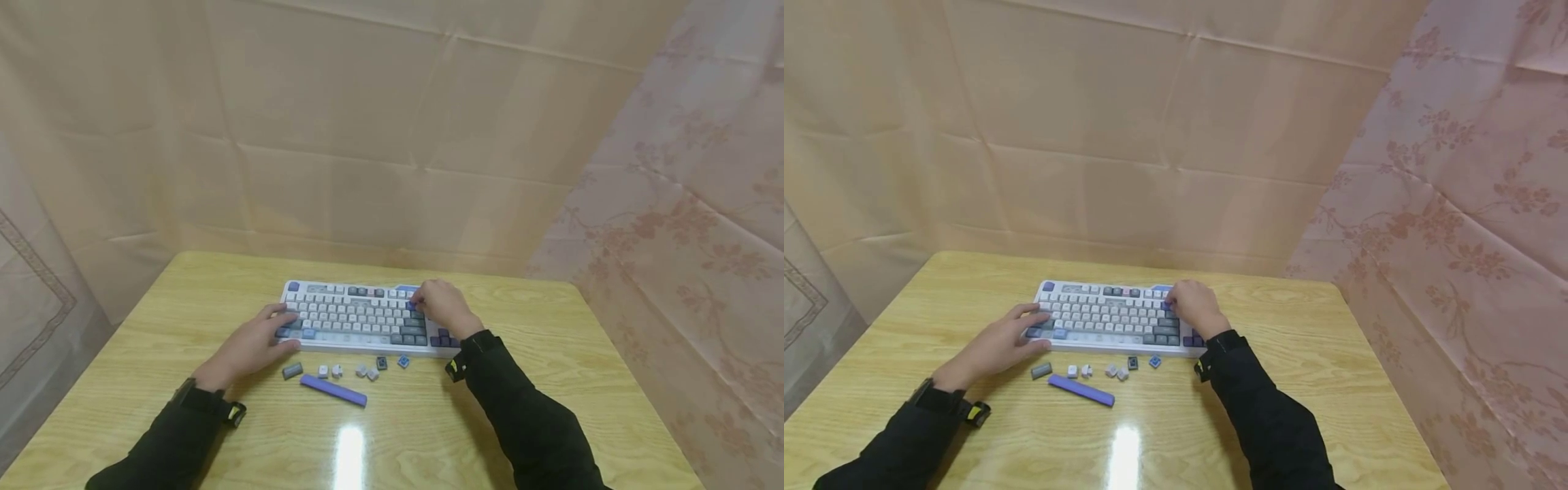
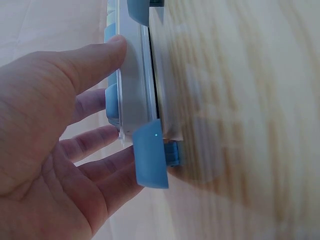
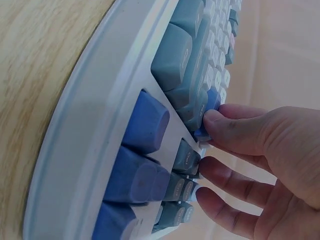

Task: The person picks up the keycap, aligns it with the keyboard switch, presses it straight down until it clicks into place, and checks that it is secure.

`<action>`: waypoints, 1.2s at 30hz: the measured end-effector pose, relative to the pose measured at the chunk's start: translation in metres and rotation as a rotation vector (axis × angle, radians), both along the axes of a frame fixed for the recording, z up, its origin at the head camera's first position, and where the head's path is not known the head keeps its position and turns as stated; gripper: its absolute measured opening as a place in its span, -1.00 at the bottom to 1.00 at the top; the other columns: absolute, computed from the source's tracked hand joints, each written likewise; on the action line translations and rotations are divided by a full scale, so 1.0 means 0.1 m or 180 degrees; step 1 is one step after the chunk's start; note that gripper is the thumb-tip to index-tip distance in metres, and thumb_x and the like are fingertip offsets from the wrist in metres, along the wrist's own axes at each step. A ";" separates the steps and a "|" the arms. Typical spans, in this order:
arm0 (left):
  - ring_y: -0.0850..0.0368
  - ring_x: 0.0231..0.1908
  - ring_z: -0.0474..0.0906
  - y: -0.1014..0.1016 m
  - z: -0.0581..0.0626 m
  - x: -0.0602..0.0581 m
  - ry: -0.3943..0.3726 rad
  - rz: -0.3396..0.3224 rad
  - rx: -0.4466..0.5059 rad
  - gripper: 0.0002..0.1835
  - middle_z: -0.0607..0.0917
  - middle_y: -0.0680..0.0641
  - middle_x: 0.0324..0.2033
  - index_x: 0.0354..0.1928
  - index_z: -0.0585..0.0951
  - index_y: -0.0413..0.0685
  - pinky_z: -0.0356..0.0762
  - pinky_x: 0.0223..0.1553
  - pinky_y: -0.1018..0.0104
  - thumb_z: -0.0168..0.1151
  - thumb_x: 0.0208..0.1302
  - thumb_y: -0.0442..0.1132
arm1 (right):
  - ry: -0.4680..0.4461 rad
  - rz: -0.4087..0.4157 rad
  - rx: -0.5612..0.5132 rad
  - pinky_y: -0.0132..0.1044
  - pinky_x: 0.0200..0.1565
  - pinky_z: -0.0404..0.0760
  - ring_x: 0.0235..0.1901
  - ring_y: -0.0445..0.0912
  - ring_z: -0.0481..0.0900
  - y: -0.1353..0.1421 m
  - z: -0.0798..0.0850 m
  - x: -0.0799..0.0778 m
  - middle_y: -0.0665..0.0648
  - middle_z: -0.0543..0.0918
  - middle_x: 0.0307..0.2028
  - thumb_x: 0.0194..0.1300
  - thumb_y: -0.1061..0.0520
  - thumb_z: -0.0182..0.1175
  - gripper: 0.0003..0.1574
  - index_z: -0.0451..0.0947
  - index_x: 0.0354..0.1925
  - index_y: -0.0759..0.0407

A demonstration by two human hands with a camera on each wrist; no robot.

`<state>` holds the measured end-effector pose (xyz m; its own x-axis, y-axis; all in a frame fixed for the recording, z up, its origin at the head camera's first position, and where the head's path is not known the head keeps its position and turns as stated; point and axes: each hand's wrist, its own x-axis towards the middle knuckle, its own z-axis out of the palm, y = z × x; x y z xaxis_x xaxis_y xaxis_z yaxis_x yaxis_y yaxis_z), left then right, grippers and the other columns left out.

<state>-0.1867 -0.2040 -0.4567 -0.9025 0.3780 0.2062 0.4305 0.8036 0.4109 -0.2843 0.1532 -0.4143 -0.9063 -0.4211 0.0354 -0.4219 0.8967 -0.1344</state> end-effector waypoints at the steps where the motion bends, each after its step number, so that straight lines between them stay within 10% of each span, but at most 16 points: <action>1: -0.30 0.12 0.40 0.00 0.00 0.00 0.0003 -0.0005 0.0000 -0.37 0.35 -0.40 0.23 0.21 0.47 -0.22 0.37 0.10 -0.15 0.26 0.19 0.03 | -0.0003 -0.0002 -0.0012 -0.19 -0.15 0.59 -0.14 -0.09 0.62 0.00 0.00 0.00 0.00 0.72 -0.17 0.17 0.20 0.30 -0.78 0.74 -0.19 0.01; 18: -0.28 0.16 0.37 0.03 -0.01 0.00 -0.0065 0.0044 -0.0014 -0.35 0.33 -0.37 0.26 0.24 0.45 -0.19 0.35 0.12 -0.15 0.25 0.20 0.06 | -0.0042 0.0014 -0.0103 -0.14 -0.05 0.57 -0.07 -0.02 0.61 0.03 -0.04 0.01 0.05 0.72 -0.16 0.15 0.27 0.29 -0.75 0.74 -0.19 0.05; 36: -0.27 0.12 0.41 0.01 0.01 0.02 -0.0005 0.0005 -0.0013 -0.36 0.36 -0.38 0.24 0.24 0.45 -0.20 0.38 0.09 -0.15 0.24 0.21 0.04 | 0.0352 0.0356 -0.0012 -0.24 -0.39 0.49 -0.40 -0.10 0.45 0.07 -0.15 0.28 0.09 0.58 -0.27 0.26 0.10 0.20 -0.59 0.60 0.07 0.15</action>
